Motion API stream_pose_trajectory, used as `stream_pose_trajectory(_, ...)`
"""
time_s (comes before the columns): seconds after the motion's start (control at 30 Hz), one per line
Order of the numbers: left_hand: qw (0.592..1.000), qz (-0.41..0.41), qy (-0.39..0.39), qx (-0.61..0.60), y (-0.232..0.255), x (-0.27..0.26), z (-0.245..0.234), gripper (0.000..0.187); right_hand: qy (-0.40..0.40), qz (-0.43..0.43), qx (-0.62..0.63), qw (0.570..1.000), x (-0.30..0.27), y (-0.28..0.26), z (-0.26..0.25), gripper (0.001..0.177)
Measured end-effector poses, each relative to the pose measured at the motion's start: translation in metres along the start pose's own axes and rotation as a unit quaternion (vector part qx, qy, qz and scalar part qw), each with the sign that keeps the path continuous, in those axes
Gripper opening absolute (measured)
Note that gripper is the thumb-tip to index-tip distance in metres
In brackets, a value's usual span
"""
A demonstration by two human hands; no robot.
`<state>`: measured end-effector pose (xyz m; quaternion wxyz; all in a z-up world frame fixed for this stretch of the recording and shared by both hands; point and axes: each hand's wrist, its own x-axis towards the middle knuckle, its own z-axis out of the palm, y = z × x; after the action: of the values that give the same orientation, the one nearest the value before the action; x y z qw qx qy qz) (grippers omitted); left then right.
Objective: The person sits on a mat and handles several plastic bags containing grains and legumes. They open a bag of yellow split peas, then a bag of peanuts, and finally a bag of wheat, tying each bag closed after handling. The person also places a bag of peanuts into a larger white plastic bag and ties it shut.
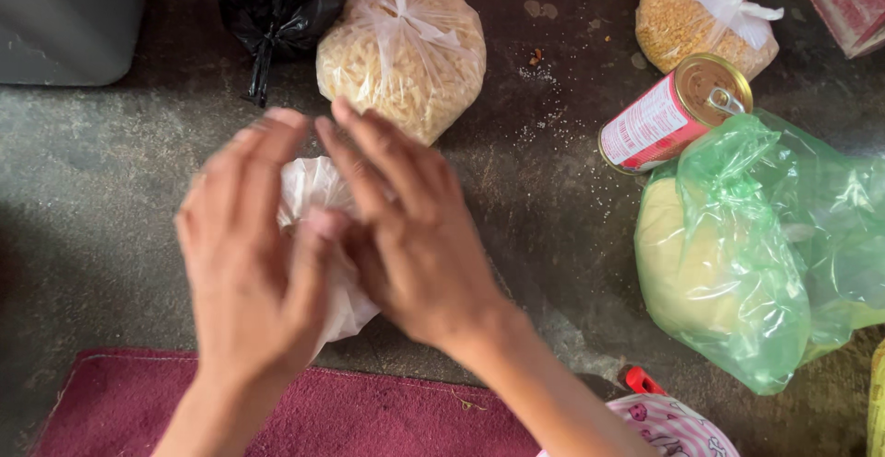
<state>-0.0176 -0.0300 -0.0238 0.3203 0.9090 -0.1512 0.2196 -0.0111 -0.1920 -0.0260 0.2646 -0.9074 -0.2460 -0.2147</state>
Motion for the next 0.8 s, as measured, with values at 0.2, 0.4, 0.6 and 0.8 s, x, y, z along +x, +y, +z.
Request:
stream_pose_trajectory(0.2, 0.993, 0.027, -0.077, 0.082, -0.019, -0.020, 0.026, 0.067, -0.064, 0.046, -0.007, 0.997, -0.019, -0.003, 0.039, 0.063)
stream_pose_trajectory(0.4, 0.996, 0.030, -0.047, 0.070, -0.033, -0.032, 0.034, 0.063, -0.019, 0.027, -0.016, 0.999, -0.025, -0.002, 0.054, 0.054)
stream_pose_trajectory(0.6, 0.997, 0.035, -0.034, 0.060, -0.034, -0.030, 0.036, 0.062, 0.012, 0.021, -0.008, 1.000, -0.024, -0.001, 0.055, 0.053)
stream_pose_trajectory(0.8, 0.998, 0.035, -0.031, 0.050, -0.032, -0.030, 0.035, 0.062, 0.024, 0.020, -0.008, 0.999, -0.024, -0.001, 0.055, 0.053)
